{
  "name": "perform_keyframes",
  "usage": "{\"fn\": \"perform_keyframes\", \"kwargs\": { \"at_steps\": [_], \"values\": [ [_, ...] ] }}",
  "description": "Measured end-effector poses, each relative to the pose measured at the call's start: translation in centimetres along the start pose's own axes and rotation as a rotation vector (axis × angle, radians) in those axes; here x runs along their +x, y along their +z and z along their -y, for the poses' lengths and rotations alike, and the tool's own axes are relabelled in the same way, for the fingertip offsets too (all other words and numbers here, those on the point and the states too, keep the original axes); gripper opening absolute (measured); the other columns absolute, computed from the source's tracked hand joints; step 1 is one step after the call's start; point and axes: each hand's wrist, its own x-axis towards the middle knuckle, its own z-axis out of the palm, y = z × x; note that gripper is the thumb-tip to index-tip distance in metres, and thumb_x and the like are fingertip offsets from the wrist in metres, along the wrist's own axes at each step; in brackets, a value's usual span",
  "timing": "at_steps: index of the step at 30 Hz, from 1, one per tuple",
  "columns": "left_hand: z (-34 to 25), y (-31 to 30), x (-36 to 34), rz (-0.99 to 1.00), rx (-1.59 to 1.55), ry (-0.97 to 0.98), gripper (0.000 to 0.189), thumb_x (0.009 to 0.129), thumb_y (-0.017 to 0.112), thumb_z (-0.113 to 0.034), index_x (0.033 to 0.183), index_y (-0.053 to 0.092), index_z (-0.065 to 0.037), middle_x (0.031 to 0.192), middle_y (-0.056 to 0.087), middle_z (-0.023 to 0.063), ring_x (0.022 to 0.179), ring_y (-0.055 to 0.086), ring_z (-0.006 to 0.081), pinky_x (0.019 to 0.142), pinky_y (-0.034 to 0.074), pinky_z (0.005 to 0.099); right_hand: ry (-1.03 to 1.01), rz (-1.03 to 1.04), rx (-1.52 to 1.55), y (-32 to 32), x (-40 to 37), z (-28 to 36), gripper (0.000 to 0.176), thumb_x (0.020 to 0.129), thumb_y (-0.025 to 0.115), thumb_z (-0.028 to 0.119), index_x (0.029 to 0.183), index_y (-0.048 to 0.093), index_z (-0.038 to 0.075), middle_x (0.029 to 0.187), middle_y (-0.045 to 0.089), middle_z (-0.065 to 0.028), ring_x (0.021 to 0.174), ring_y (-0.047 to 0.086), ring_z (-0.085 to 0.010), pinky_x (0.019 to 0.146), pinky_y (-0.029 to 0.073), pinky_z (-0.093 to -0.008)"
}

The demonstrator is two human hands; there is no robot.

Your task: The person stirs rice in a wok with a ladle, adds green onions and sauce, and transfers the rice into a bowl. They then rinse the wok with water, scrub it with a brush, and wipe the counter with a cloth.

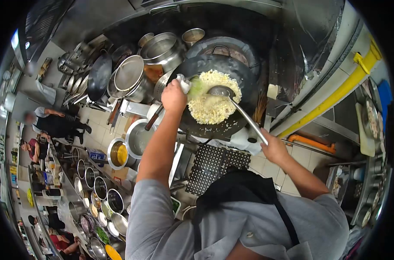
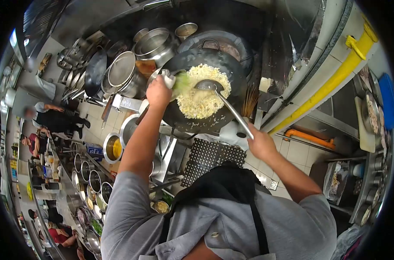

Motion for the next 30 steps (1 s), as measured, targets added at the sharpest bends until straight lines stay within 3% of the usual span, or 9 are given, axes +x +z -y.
{"fn": "perform_keyframes", "kwargs": {
  "at_steps": [3,10,14,20,22,23,25,27,30],
  "values": [
    [-0.2,0.6,2.4,-0.038,0.094,-0.013,0.026,0.077,0.063,-0.026,0.086,0.05,-0.005,0.08,0.063,0.0156,0.074,0.064,0.0323,0.066,0.051,0.0411,-0.017,-0.103,0.022,0.7,-1.4,-1.8,0.059,0.082,0.058,0.014,0.137,0.037,0.01,0.107,0.059,-0.024,0.093,0.059,-0.0408,0.081,0.048,-0.0463],
    [-2.2,-1.0,1.8,0.106,-0.112,-0.03,0.036,0.072,0.071,-0.03,0.087,0.052,-0.003,0.084,0.064,0.0196,0.079,0.063,0.038,0.072,0.05,0.0464,-0.082,-0.058,0.07,-0.7,1.6,-1.1,0.057,0.082,0.058,0.014,0.136,0.039,0.01,0.1,0.062,-0.0235,0.09,0.059,-0.0414,0.08,0.048,-0.0454],
    [-0.7,-1.6,1.7,-0.004,-0.105,-0.329,0.039,0.07,0.072,-0.029,0.089,0.053,-0.002,0.083,0.063,0.0223,0.082,0.062,0.0399,0.075,0.049,0.047,-0.102,-0.072,0.014,-1.6,1.0,-1.4,0.057,0.082,0.058,0.014,0.135,0.039,0.009,0.1,0.062,-0.0234,0.09,0.059,-0.0421,0.079,0.048,-0.0459],
    [2.5,-6.2,-2.5,-0.011,-0.392,-0.706,0.046,0.064,0.073,-0.021,0.098,0.052,0.002,0.089,0.064,0.0248,0.085,0.062,0.0411,0.077,0.049,0.0458,-0.452,-0.129,0.321,-2.6,1.1,-2.3,0.054,0.083,0.06,0.014,0.133,0.041,0.004,0.084,0.062,-0.0228,0.077,0.063,-0.0345,0.073,0.05,-0.0418],
    [6.7,-7.9,-6.9,-0.144,-0.555,-0.813,0.043,0.064,0.071,-0.02,0.098,0.057,0.002,0.089,0.066,0.0205,0.081,0.065,0.0327,0.073,0.05,0.0414,0.226,0.549,1.041,-5.2,0.5,-1.5,0.051,0.084,0.06,0.012,0.13,0.043,0.001,0.09,0.063,-0.0223,0.08,0.064,-0.0303,0.077,0.05,-0.0371],
    [8.5,-9.4,-9.6,-0.152,-0.597,-0.831,0.041,0.064,0.07,-0.019,0.097,0.058,0.003,0.087,0.066,0.0169,0.078,0.064,0.0272,0.071,0.05,0.0382,0.217,0.569,1.017,-4.7,1.1,-1.6,0.051,0.084,0.06,0.012,0.13,0.043,0.001,0.09,0.063,-0.0223,0.08,0.064,-0.0303,0.077,0.05,-0.0371],
    [10.6,-14.5,-15.9,-0.117,-0.668,-0.889,0.032,0.066,0.066,-0.016,0.092,0.062,0.002,0.083,0.065,0.0075,0.071,0.059,0.0155,0.066,0.048,0.0307,-0.094,0.129,0.557,-1.8,3.5,-3.0,0.048,0.085,0.057,0.008,0.13,0.044,0.001,0.098,0.063,-0.0169,0.089,0.062,-0.0284,0.083,0.047,-0.0323],
    [14.3,-16.4,-26.3,-0.224,-0.729,-0.986,0.03,0.069,0.063,-0.014,0.095,0.062,0.001,0.083,0.063,0.0056,0.073,0.057,0.0146,0.068,0.046,0.0314,-0.313,-0.131,0.329,0.6,6.1,-4.1,0.046,0.085,0.055,0.004,0.13,0.046,0.001,0.102,0.063,-0.0121,0.097,0.06,-0.0273,0.089,0.044,-0.0295],
    [14.7,-20.9,-45.1,-0.616,-0.955,-1.502,0.033,0.072,0.061,-0.011,0.101,0.061,0.005,0.092,0.063,0.0078,0.078,0.06,0.0175,0.069,0.048,0.0313,-0.062,0.072,0.775,-0.3,6.1,3.2,0.049,0.087,0.054,0.002,0.134,0.041,0.005,0.07,0.054,-0.0028,0.05,0.052,-0.0132,0.045,0.043,-0.0251]
  ]
}}
